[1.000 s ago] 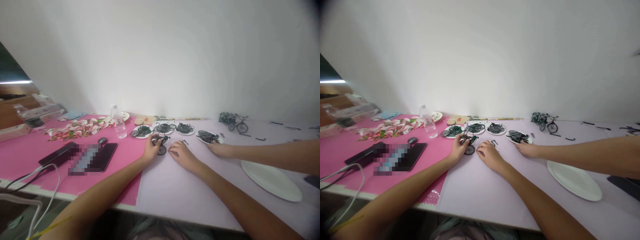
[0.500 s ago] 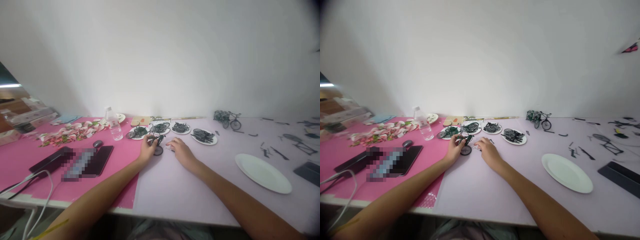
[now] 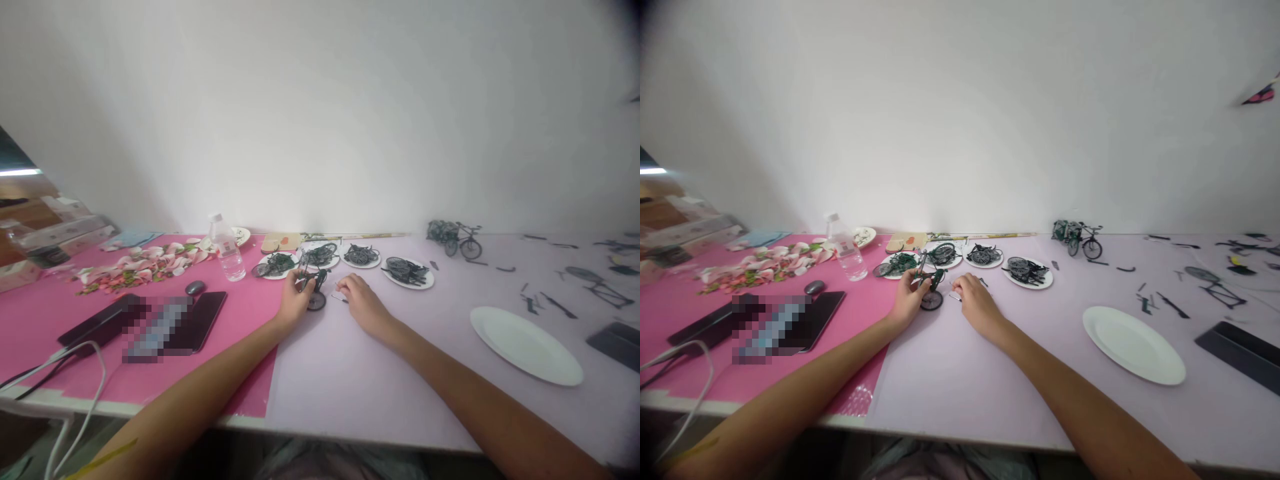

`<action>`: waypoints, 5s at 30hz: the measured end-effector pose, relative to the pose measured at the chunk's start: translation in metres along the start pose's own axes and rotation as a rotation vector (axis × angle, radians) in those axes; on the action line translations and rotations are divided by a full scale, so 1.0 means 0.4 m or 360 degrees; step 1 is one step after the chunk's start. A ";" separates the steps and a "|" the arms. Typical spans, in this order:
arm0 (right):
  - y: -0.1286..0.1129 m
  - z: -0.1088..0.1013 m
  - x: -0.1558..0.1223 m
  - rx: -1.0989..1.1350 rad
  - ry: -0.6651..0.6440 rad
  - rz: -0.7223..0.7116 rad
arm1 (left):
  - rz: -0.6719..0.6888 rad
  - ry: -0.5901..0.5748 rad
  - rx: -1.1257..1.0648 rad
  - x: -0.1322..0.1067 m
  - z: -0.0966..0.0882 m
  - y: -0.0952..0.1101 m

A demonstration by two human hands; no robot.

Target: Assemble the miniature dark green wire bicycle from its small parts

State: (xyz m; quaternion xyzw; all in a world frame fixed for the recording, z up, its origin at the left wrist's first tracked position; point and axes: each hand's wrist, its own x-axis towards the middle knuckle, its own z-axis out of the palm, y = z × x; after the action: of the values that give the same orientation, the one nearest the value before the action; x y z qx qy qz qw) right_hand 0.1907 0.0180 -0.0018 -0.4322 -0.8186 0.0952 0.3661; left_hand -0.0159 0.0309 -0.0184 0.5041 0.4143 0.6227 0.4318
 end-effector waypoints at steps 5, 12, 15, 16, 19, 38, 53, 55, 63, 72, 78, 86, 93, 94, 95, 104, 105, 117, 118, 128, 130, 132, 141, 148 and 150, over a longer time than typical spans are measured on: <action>-0.017 -0.002 -0.001 0.0061 0.0056 0.0013 | -0.0059 -0.0006 -0.0068 -0.001 0.002 0.008; -0.025 -0.007 -0.006 0.0115 0.0068 0.0033 | -0.0243 -0.0051 -0.0344 0.016 0.001 0.016; -0.032 -0.012 -0.006 0.0133 0.0078 -0.0004 | -0.0350 -0.0039 -0.0540 0.018 0.001 0.035; -0.035 -0.013 -0.006 0.0144 0.0083 -0.0009 | -0.0379 -0.0038 -0.0573 0.017 0.001 0.042; -0.044 -0.019 -0.005 0.0190 0.0105 -0.0006 | -0.0439 -0.0140 -0.0600 0.013 -0.001 0.061; -0.074 -0.039 -0.005 0.0325 0.0114 -0.0036 | -0.0458 -0.0382 -0.0570 0.012 -0.007 0.047; -0.082 -0.049 -0.005 0.0228 -0.0014 -0.0051 | -0.0298 -0.0307 -0.0350 0.011 -0.005 0.025; -0.078 -0.046 -0.004 0.0176 -0.0061 -0.0085 | -0.0138 -0.0290 -0.0230 0.013 -0.005 0.021; -0.024 -0.016 -0.002 0.0037 -0.0057 -0.0019 | 0.0218 -0.0269 0.0212 0.006 -0.002 0.019; 0.006 -0.005 0.008 -0.0007 0.0375 -0.0072 | 0.0509 -0.0424 0.0588 -0.016 -0.008 0.046; 0.009 -0.001 0.011 0.0022 0.0384 -0.0108 | 0.0625 -0.0456 0.0681 -0.018 -0.009 0.051; 0.008 0.004 0.010 0.0060 0.0333 -0.0109 | 0.0719 -0.0398 0.0749 -0.015 -0.011 0.049; -0.013 -0.008 0.001 0.0050 0.0281 -0.0125 | 0.0722 -0.0370 0.0763 -0.014 -0.012 0.040; -0.018 -0.011 0.000 0.0041 0.0271 -0.0122 | 0.0705 -0.0359 0.0763 -0.013 -0.012 0.038; -0.021 -0.013 0.000 0.0030 0.0265 -0.0118 | 0.0689 -0.0349 0.0761 -0.012 -0.012 0.036; -0.024 -0.016 0.005 0.0012 0.0323 -0.0135 | 0.0635 -0.0363 0.0748 -0.012 -0.012 0.032; -0.024 -0.017 0.005 0.0017 0.0335 -0.0138 | 0.0638 -0.0367 0.0743 -0.012 -0.012 0.032; -0.025 -0.018 0.010 0.0021 0.0368 -0.0188 | 0.0684 -0.0338 0.0745 -0.013 -0.011 0.037; -0.024 -0.019 0.010 0.0024 0.0367 -0.0169 | 0.0678 -0.0334 0.0759 -0.012 -0.011 0.036; -0.027 -0.019 0.011 0.0008 0.0385 -0.0174 | 0.0677 -0.0320 0.0813 -0.013 -0.013 0.035; -0.029 -0.020 0.012 0.0003 0.0379 -0.0168 | 0.0674 -0.0308 0.0824 -0.013 -0.014 0.035; -0.030 -0.021 0.012 0.0000 0.0373 -0.0162 | 0.0672 -0.0301 0.0819 -0.012 -0.013 0.034; -0.021 -0.021 0.013 -0.0009 0.0317 -0.0136 | 0.0637 -0.0283 0.0741 -0.015 -0.008 0.039; -0.019 -0.022 0.013 -0.0025 0.0307 -0.0129 | 0.0582 -0.0257 0.0659 -0.018 -0.005 0.043; -0.019 -0.022 0.012 -0.0027 0.0317 -0.0137 | 0.0586 -0.0251 0.0655 -0.019 -0.005 0.042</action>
State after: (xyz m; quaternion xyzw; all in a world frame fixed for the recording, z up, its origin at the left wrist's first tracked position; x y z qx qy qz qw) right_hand 0.1900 0.0160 0.0105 -0.4071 -0.7967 0.0290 0.4457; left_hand -0.0192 0.0188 -0.0046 0.6948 0.3986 0.5523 0.2311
